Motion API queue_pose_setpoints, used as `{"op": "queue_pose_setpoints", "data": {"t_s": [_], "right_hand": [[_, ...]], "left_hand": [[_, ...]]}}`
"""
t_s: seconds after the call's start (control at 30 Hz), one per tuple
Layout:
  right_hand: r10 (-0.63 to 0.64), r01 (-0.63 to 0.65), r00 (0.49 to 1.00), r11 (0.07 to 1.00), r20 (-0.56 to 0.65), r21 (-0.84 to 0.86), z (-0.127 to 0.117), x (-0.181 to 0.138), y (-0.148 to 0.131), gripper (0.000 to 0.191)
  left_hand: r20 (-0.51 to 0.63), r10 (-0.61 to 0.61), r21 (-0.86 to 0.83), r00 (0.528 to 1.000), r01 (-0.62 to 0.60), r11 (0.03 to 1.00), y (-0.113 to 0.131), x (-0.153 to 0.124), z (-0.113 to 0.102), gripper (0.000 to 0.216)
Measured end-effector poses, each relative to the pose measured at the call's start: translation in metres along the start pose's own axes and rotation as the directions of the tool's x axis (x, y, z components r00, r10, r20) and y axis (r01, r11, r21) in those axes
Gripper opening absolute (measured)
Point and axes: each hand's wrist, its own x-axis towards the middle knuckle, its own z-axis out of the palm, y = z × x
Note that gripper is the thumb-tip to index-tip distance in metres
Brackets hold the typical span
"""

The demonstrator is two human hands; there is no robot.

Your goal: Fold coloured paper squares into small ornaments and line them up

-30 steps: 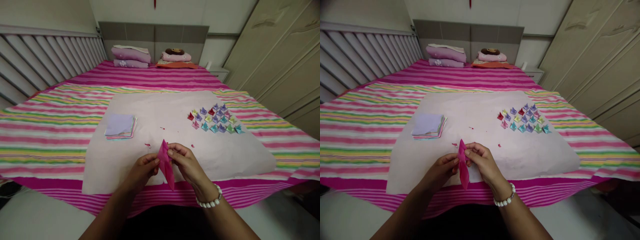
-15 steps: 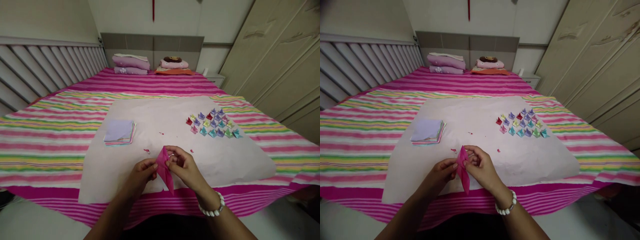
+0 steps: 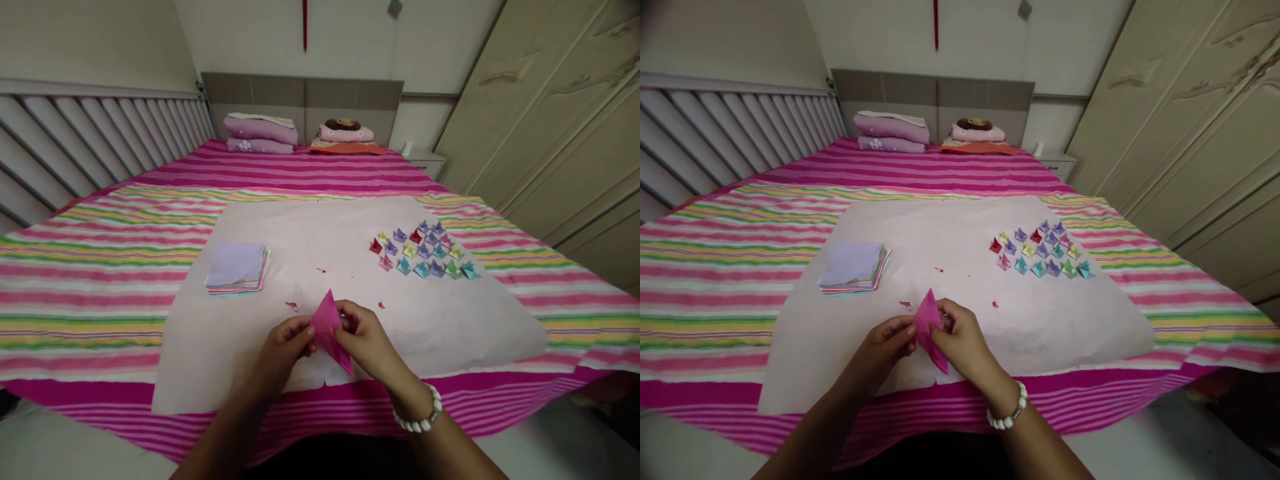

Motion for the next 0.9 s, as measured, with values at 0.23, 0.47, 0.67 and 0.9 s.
{"op": "queue_pose_setpoints", "data": {"t_s": [0.23, 0.47, 0.67, 0.9], "right_hand": [[-0.22, 0.158, 0.969, 0.899, -0.111, -0.409, 0.013, 0.0, 0.009, 0.022], [-0.249, 0.176, 0.967, 0.811, -0.057, -0.558, 0.017, 0.001, 0.012, 0.03], [-0.209, 0.124, 0.976, 0.753, -0.056, -0.646, 0.017, 0.005, 0.019, 0.018], [-0.252, 0.158, 0.958, 0.863, -0.138, -0.481, 0.014, 0.009, 0.021, 0.04]], "left_hand": [[-0.104, 0.106, 0.133, 0.989, -0.092, 0.987, 0.003, 0.0, 0.015, 0.054], [-0.124, 0.2, 0.46, 0.972, -0.122, 0.879, 0.003, -0.001, 0.015, 0.04], [-0.069, 0.462, 0.719, 0.884, -0.277, 0.638, -0.001, 0.003, 0.012, 0.034], [-0.033, 0.511, 0.711, 0.859, -0.339, 0.617, -0.006, 0.009, 0.003, 0.048]]}}
